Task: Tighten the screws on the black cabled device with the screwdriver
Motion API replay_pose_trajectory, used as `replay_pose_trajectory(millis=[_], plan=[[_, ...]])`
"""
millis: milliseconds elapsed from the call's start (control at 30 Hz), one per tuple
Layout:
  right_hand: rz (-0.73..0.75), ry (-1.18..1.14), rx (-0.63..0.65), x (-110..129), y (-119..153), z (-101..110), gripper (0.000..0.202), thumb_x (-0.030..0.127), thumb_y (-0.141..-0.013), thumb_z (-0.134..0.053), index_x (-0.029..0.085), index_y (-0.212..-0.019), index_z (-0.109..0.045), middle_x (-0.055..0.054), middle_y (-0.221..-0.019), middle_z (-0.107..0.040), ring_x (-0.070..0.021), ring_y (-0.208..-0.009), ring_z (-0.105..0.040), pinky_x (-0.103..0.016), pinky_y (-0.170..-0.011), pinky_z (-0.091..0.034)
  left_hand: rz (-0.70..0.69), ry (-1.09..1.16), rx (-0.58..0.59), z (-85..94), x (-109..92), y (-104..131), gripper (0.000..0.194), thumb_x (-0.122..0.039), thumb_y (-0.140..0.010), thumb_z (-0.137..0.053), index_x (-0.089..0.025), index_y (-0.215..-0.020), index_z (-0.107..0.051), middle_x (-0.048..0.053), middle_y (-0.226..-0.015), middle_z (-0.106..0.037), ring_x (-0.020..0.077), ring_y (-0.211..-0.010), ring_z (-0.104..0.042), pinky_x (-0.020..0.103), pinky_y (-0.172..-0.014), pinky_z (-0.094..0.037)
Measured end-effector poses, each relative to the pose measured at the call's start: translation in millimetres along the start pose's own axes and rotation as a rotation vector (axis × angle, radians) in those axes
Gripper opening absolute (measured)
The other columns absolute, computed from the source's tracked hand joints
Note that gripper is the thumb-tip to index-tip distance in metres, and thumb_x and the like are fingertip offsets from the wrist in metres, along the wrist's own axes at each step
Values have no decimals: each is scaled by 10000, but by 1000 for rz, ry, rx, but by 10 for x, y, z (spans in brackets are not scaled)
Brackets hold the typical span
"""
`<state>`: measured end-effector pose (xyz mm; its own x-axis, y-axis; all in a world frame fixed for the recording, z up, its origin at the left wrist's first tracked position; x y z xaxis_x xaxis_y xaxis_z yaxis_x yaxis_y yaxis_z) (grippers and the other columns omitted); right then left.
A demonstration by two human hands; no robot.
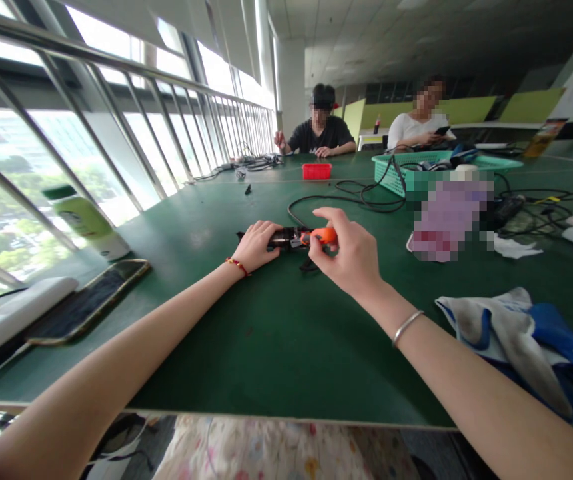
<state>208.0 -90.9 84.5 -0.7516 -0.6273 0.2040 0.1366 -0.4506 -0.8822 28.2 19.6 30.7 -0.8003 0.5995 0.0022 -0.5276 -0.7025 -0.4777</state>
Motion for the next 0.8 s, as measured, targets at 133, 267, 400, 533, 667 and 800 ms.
replay_pose_trajectory(millis=[133, 267, 400, 533, 667, 800], plan=[[66, -9, -19, 37, 8, 1, 357, 264, -780, -527, 225, -1134, -538, -36, -866, -658, -195, -750, -629, -318, -696, -493, 10, 11, 9, 3, -1, -1, 370, -194, -760, -549, -183, -1130, -536, 85, -1108, -596, 251, -1081, -506, 369, -912, -420], [28, 61, 27, 31, 10, -14, 149, 308, -804, -539, 234, -912, -609, 0, -659, -625, -181, -626, -608, -300, -627, -476, 8, 35, 15, -33, 24, -5, 382, -194, -761, -545, -174, -1142, -524, 87, -1105, -605, 244, -1070, -531, 359, -915, -425], [49, 27, 14, 26, 7, -8, 243, 275, -792, -545, 220, -1026, -584, -28, -803, -670, -190, -700, -632, -310, -666, -491, 13, 55, 34, -65, 37, -9, 400, -193, -752, -547, -159, -1149, -518, 83, -1073, -629, 231, -1027, -571, 340, -916, -424], [84, 4, -16, 27, 7, -2, 375, 246, -772, -538, 220, -1145, -519, -51, -934, -664, -202, -797, -635, -325, -714, -499, 34, 60, 46, -60, 31, -11, 396, -192, -753, -543, -171, -1147, -518, 83, -1076, -638, 235, -1046, -577, 349, -921, -425], [38, 51, 20, 33, 7, -18, 213, 301, -795, -541, 230, -993, -576, 4, -680, -621, -184, -649, -608, -302, -644, -475, 39, 62, 46, -67, 39, -11, 399, -198, -756, -539, -183, -1154, -517, 79, -1082, -638, 240, -1046, -578, 360, -924, -424], [3, 66, 16, 29, 6, -12, 138, 316, -803, -543, 238, -908, -588, 10, -656, -616, -171, -609, -603, -289, -624, -468, 30, 55, 43, -70, 38, -9, 397, -200, -757, -541, -183, -1154, -516, 74, -1082, -641, 235, -1033, -580, 352, -922, -426]])
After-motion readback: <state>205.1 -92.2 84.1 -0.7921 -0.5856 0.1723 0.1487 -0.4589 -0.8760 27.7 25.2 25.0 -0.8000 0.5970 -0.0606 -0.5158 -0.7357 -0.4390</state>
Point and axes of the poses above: each hand's wrist, its own y-axis away from the middle knuckle, its own z-axis out of the back of the hand, x = y × z, the point moved 5 cm from there along -y, towards the middle knuckle
